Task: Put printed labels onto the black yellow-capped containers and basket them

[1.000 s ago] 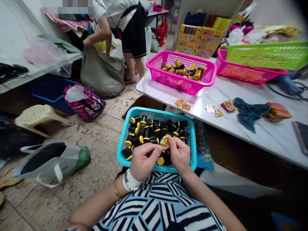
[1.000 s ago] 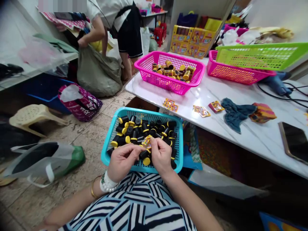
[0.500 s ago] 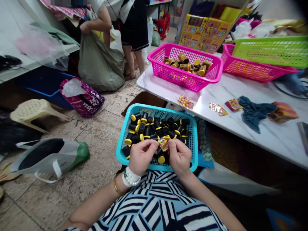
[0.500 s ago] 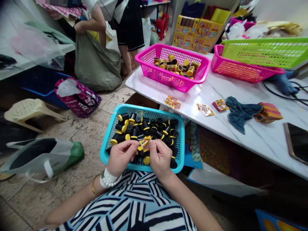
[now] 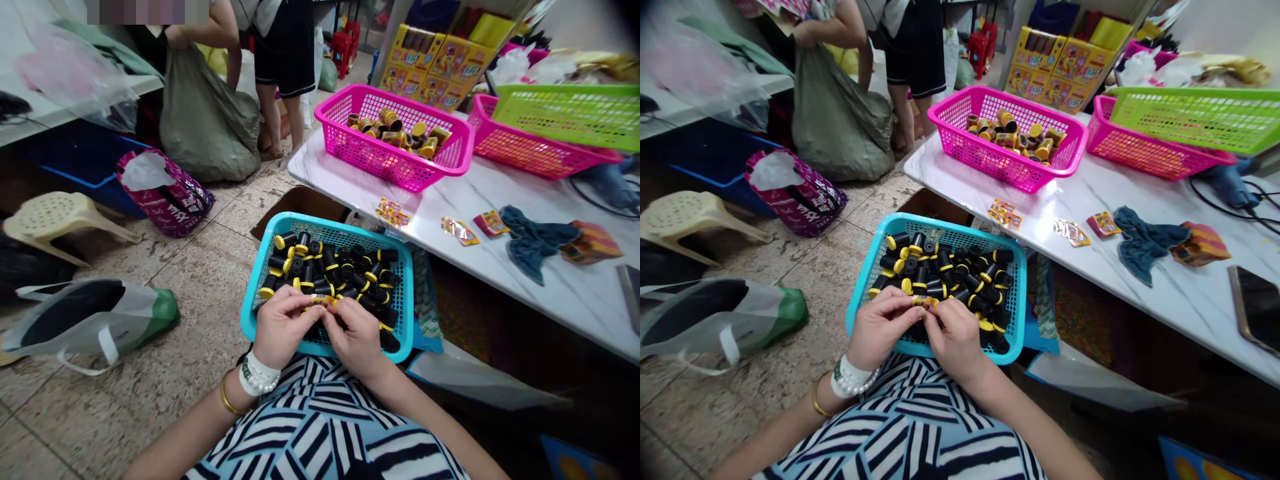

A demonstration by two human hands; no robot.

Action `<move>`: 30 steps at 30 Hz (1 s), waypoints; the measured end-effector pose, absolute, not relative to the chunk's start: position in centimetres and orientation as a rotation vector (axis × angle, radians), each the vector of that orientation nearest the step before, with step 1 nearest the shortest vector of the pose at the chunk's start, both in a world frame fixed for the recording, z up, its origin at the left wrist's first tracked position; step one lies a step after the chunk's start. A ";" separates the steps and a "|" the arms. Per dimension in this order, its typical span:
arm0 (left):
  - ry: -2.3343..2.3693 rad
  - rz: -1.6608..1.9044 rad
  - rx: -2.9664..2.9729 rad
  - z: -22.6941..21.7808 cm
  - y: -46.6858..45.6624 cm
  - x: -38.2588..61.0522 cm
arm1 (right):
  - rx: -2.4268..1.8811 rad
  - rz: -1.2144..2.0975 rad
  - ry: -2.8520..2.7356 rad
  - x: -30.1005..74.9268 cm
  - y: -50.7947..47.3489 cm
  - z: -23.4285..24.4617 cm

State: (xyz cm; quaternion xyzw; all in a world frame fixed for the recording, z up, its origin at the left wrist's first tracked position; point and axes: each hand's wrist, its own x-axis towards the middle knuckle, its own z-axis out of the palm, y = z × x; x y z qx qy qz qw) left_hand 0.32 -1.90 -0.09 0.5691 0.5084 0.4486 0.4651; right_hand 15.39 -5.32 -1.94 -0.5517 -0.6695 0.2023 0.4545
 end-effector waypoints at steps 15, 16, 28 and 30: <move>1.115 0.839 0.793 0.3 -1.0 -0.8 | -2.008 0.399 -1.751 22.3 2.4 -0.2; 1.088 0.814 0.755 0.5 -0.8 -0.7 | -2.072 0.354 -1.829 22.5 3.2 -0.4; 0.940 0.786 0.511 0.6 1.2 0.1 | -1.562 0.951 -1.878 24.1 1.3 -0.2; 0.916 0.780 0.501 0.7 1.4 0.5 | -1.419 1.164 -1.549 24.1 0.1 0.2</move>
